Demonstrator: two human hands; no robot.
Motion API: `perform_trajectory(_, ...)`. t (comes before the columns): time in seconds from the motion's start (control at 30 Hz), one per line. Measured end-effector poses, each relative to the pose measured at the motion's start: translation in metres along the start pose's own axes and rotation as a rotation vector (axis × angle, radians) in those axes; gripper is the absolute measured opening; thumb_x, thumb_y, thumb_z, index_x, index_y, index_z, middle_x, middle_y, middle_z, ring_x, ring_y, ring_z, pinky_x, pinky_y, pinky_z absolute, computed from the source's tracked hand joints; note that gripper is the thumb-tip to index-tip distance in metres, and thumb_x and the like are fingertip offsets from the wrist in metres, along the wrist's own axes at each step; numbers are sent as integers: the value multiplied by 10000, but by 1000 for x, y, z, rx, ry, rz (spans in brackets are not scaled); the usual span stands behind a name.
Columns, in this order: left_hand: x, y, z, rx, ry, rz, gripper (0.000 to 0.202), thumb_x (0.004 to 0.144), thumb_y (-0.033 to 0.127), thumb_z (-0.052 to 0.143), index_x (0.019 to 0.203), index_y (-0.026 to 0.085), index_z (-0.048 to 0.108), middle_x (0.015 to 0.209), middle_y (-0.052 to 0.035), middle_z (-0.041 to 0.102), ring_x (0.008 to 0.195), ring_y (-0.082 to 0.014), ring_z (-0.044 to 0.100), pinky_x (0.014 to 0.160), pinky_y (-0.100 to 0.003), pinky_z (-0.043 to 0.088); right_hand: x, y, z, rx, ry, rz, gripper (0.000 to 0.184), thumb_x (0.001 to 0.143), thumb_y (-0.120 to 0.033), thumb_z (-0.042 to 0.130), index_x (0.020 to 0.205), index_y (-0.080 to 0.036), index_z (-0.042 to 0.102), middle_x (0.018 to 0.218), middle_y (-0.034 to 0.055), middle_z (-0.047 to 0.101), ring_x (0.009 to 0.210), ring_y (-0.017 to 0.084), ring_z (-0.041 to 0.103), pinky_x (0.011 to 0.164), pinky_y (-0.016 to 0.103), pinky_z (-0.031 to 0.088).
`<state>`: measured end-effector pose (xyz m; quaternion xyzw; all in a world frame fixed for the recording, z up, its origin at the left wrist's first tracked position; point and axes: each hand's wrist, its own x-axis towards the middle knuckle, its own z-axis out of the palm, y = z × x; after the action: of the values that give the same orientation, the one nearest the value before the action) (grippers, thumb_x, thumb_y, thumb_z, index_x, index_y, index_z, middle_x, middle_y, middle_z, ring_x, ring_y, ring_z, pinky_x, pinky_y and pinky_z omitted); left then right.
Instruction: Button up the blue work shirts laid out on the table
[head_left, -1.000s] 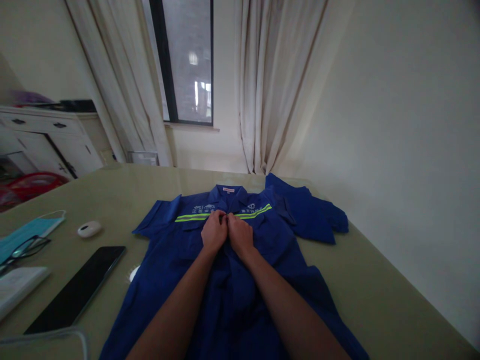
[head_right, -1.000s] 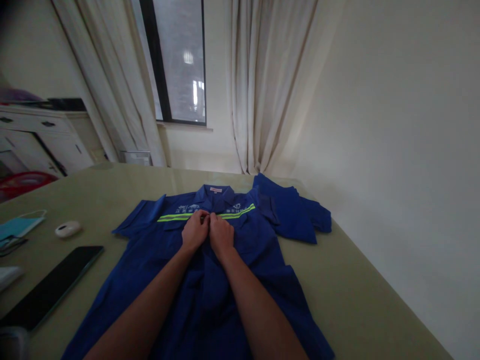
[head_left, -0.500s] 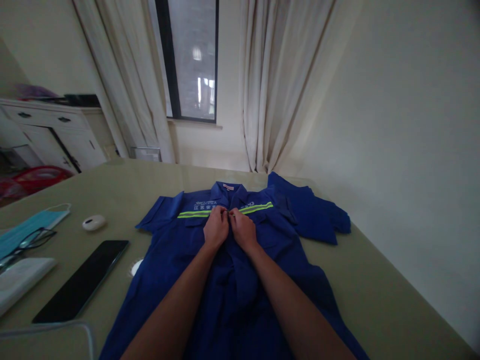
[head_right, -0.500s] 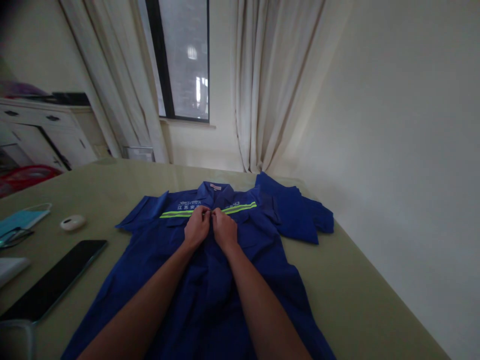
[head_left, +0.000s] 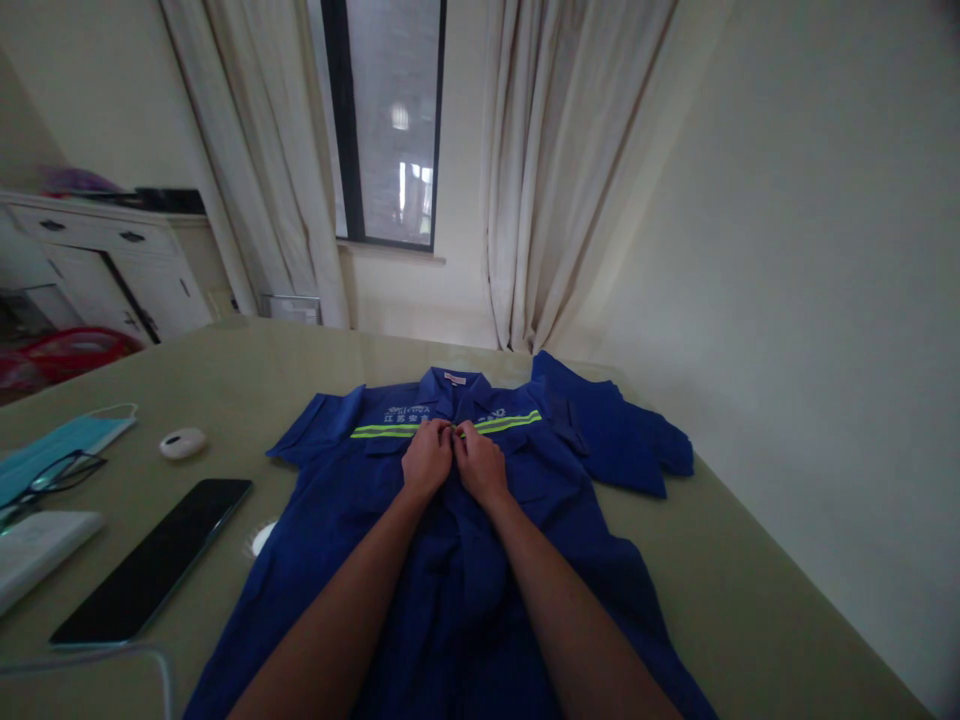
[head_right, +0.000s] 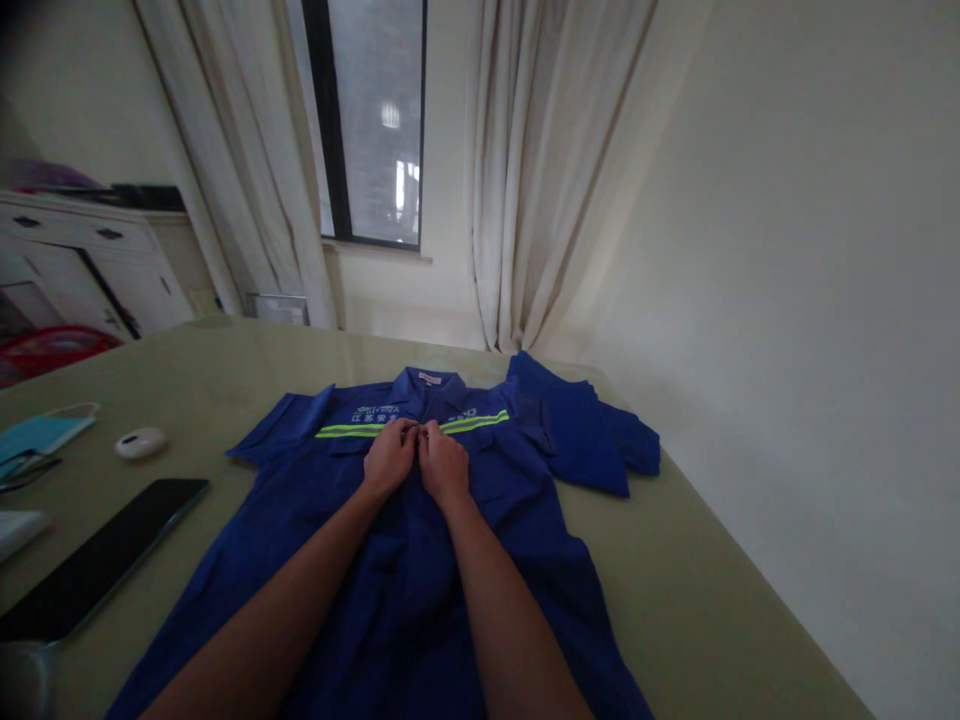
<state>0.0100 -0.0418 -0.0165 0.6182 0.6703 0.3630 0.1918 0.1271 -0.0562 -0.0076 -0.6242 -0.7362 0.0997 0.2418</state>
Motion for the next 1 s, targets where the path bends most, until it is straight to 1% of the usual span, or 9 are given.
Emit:
perform_trajectory(0.1, 1, -2, 1, -7, 22, -31, 243, 1019, 266, 434, 1119, 250, 655, 1177, -68, 723, 1101, -228, 671, 922, -334, 496, 1, 1, 1, 26, 9, 2, 226, 1057, -381, 414, 1169, -277, 581, 922, 16, 755, 821, 207, 699, 648, 264, 344)
perform_trajectory(0.2, 2, -3, 1, -11, 30, -52, 254, 1029, 289, 416, 1141, 248, 640, 1129, -74, 748, 1075, -245, 685, 885, -341, 502, 2, 3, 1, 50, 15, -5, 232, 1054, -390, 432, 1218, -291, 563, 921, 1, 757, 845, 205, 707, 650, 256, 355)
perform_trajectory(0.3, 3, -3, -1, -15, 29, -47, 241, 1027, 296, 428, 1123, 256, 645, 1106, -69, 759, 1052, -248, 695, 860, -334, 502, 2, 3, 1, 65, 18, -14, 224, 1059, -388, 428, 1217, -306, 565, 957, -5, 763, 886, 200, 711, 673, 247, 371)
perform_trajectory(0.4, 2, -3, -2, -18, 23, -32, 212, 1010, 278, 463, 1091, 260, 659, 1074, -61, 767, 1028, -246, 702, 850, -325, 498, 2, 3, 1, 64, 20, -12, 237, 1069, -392, 400, 1197, -303, 578, 991, 6, 767, 901, 202, 710, 686, 247, 376)
perform_trajectory(0.53, 1, -3, -2, -26, 24, -7, 202, 1007, 267, 472, 1062, 256, 666, 1056, -57, 768, 1014, -248, 703, 848, -323, 496, 2, 2, 0, 54, 7, -29, 264, 1078, -392, 366, 1167, -304, 599, 987, 11, 766, 900, 205, 705, 690, 250, 367)
perform_trajectory(0.73, -1, -4, -1, -57, 47, 37, 212, 1011, 240, 450, 1082, 250, 650, 1073, -43, 757, 1023, -230, 692, 865, -316, 499, 1, 1, -1, 64, -15, -52, 274, 1081, -383, 349, 1140, -325, 610, 966, -8, 765, 868, 198, 700, 667, 247, 352)
perform_trajectory(0.87, -2, -3, -2, -68, 80, 86, 207, 996, 214, 459, 1062, 235, 654, 1080, -59, 746, 1034, -238, 676, 911, -341, 501, 3, 3, 1, 94, -1, -31, 250, 1069, -378, 382, 1125, -319, 619, 958, -9, 763, 880, 194, 701, 676, 241, 365)
perform_trajectory(1.0, -2, 0, -2, -79, 100, 169, 205, 979, 187, 472, 1020, 228, 668, 1068, -61, 740, 1034, -233, 659, 954, -343, 493, 5, 5, 3, 142, 30, -1, 226, 1054, -361, 415, 1109, -298, 625, 983, 1, 760, 906, 194, 702, 715, 235, 393)
